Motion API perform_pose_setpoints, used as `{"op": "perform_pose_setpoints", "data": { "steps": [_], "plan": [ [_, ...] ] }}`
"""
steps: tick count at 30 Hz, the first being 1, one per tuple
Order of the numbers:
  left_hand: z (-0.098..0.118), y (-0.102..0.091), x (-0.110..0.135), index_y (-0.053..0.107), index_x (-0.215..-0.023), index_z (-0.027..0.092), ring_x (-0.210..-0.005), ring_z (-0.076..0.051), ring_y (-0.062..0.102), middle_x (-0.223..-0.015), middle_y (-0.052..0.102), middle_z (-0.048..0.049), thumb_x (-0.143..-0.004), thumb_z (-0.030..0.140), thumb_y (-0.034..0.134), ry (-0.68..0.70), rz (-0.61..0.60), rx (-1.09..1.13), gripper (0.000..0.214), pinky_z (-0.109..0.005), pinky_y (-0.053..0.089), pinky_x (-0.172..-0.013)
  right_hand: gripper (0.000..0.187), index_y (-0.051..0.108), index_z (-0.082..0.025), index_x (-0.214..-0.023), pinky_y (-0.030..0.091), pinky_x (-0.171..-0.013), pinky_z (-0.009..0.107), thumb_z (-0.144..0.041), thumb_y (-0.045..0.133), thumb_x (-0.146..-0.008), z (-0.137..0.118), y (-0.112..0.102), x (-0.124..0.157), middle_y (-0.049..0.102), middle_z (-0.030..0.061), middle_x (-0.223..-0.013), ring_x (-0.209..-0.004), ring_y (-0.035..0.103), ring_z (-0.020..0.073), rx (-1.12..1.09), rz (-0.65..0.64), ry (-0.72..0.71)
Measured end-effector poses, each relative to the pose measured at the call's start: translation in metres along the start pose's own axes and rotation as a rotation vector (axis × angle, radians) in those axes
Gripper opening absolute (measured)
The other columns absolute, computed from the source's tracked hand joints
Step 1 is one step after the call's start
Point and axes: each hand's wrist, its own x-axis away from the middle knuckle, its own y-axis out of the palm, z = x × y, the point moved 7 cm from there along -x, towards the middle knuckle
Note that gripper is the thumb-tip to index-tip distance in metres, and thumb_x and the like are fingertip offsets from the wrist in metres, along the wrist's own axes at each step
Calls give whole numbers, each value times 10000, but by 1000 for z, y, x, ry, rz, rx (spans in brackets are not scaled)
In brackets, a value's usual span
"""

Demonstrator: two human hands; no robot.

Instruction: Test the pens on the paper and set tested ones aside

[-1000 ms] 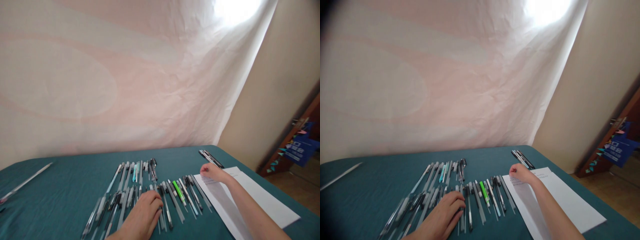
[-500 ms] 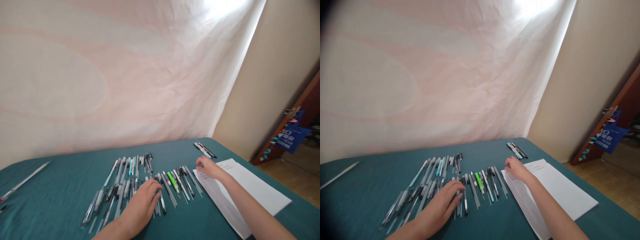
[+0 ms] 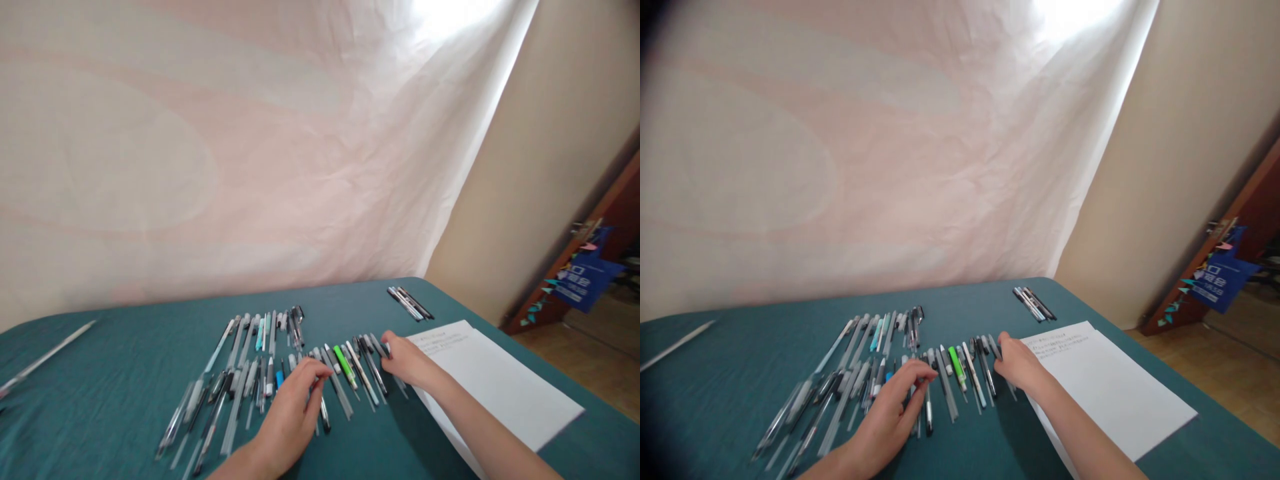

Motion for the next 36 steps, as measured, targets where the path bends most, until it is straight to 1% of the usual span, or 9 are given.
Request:
{"op": "perform_pose_setpoints", "data": {
  "steps": [9,14,17,19,21,25,30,34,36],
  "plan": [
    [-2,4,3,530,-991,191,-884,-171,527,-931,549,-65,-876,105,363,40,-25,11,220,-297,430,-800,257,493,-142,-926,301,-562,263,-86,511,-676,-10,1,7,643,129,-808,-777,616,253,98,73,95],
    [-4,3,3,537,-996,196,-907,-178,522,-952,551,-67,-897,179,380,1,0,89,187,-318,420,-831,269,502,-151,-944,304,-557,246,-111,518,-678,-8,-15,6,622,69,-733,-718,594,207,60,106,77],
    [-9,5,3,530,-1043,197,-960,-188,526,-1007,568,-76,-890,234,434,-126,56,229,185,-343,411,-876,221,517,-171,-910,306,-537,219,-129,508,-693,-27,-32,17,572,-1,-645,-636,542,148,-151,126,-69],
    [-13,12,6,509,-1104,190,-997,-196,534,-1050,579,-89,-868,271,494,-251,78,422,250,-356,408,-899,102,525,-175,-814,303,-494,195,-154,499,-718,-54,-35,32,522,-36,-601,-540,476,101,-454,25,-227],
    [-14,23,9,486,-1154,169,-1022,-209,539,-1086,578,-109,-823,313,571,-362,56,644,370,-358,412,-900,35,517,-173,-759,281,-432,172,-195,492,-749,-83,-28,50,464,-64,-561,-449,396,64,-715,-172,-319],
    [-10,32,14,526,-1129,150,-1046,-233,535,-1104,592,-111,-735,384,667,-479,34,887,479,-360,391,-914,111,505,-170,-699,252,-369,156,-252,507,-774,-125,-7,78,397,-85,-494,-372,344,43,-906,-428,-362],
    [-13,27,16,620,-965,115,-863,-204,596,-892,652,-78,-742,357,668,-582,77,1002,332,-304,425,-802,194,522,-161,-705,268,-377,159,-290,449,-831,-143,13,85,395,-77,-491,-373,356,45,-946,-479,-404],
    [-20,26,16,647,-726,100,-588,-112,544,-616,595,-10,-721,313,697,-616,118,1097,219,-213,412,-597,144,505,-166,-686,258,-396,162,-246,482,-803,-143,18,84,380,-79,-502,-401,337,46,-968,-478,-385],
    [-26,20,13,653,-726,103,-564,-92,530,-625,592,-4,-708,270,715,-652,176,1193,179,-189,408,-556,99,510,-159,-677,240,-412,158,-199,517,-768,-142,18,85,371,-76,-521,-438,319,43,-945,-475,-394]
  ]
}}
